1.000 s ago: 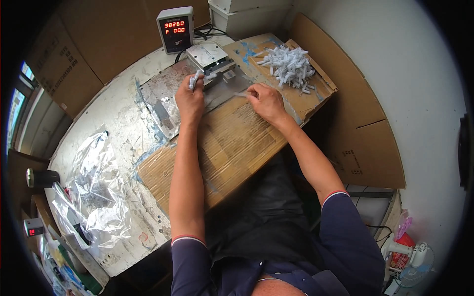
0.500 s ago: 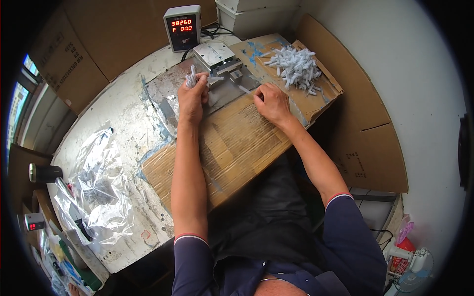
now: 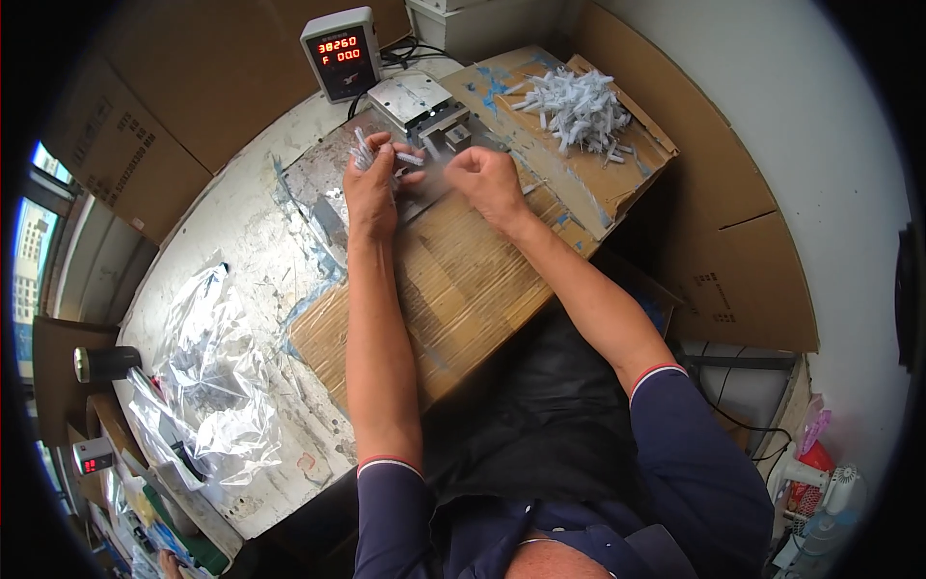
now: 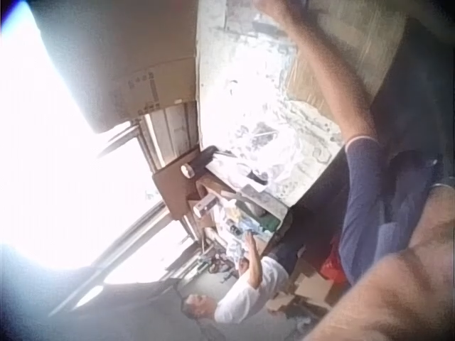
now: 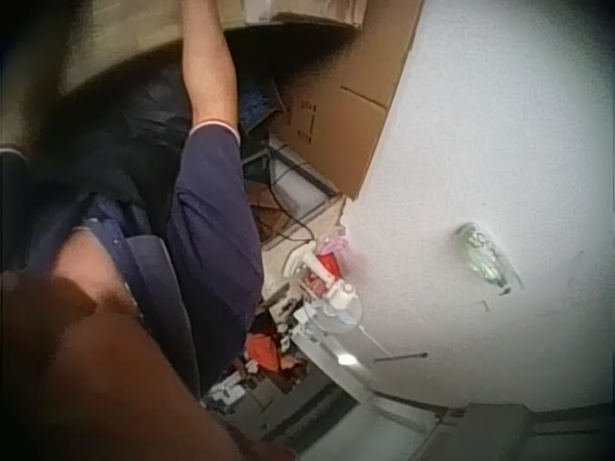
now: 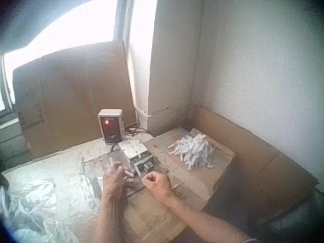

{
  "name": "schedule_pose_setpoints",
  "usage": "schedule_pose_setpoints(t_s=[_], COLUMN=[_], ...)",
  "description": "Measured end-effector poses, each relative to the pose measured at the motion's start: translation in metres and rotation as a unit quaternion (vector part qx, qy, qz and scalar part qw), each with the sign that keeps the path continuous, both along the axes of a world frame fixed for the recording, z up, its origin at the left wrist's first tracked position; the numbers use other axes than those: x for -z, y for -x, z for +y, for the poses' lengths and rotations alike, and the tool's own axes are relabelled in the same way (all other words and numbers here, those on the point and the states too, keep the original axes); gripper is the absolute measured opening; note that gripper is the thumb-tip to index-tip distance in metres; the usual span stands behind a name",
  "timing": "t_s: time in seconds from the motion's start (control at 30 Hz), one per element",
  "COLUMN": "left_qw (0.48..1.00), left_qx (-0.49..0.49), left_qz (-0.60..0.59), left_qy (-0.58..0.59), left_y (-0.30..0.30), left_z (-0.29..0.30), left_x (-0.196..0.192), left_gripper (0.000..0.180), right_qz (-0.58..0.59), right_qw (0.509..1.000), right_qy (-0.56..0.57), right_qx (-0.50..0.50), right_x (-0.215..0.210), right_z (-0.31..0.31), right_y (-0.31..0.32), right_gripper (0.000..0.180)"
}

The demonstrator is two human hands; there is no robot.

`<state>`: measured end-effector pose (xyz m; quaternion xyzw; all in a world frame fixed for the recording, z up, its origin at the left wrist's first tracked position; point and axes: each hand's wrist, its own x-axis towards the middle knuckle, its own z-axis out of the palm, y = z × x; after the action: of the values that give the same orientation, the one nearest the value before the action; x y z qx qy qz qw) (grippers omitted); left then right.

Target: The person is using a small machine to assemble or press small white plastic components at a workstation.

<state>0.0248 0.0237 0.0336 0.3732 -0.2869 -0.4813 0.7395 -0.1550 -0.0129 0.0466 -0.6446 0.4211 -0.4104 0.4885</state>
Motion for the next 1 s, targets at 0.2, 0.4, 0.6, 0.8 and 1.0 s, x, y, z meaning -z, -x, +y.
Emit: schedule_pose_setpoints(t_s=[0.2,0.4,0.6,0.8,1.0], left_qw=[0.995,0.989,0.983,0.973,0.849], left_qx=[-0.095,-0.137,-0.135,-0.194,-0.328], left_qz=[-0.003,-0.052,-0.111,-0.100,-0.412], left_qy=[-0.038,-0.034,-0.051,-0.075,-0.043], left_y=[-0.004,0.002,0.006,-0.002,0.019], left_z=[0.005,0.005,0.004,-0.008,-0.004], left_x=[-0.003,-0.006,-0.006,0.014,0.010], left_gripper=[0.032,0.034,0.029,0.020,0.030], right_qz=[0.175,0.136,0.121,0.110,0.121], right_qw=[0.976,0.979,0.985,0.986,0.986], right_qy=[0.128,0.129,0.099,0.094,0.089], right_qx=[0.032,0.080,0.072,0.079,0.073], right_x=[0.006,0.009,0.021,0.026,0.020], right_z=[-0.006,-0.016,-0.031,-0.035,-0.031], right_y=[0.005,-0.004,0.001,-0.002,0.001], right_gripper=[0.013,0.010,0.010,0.010,0.010])
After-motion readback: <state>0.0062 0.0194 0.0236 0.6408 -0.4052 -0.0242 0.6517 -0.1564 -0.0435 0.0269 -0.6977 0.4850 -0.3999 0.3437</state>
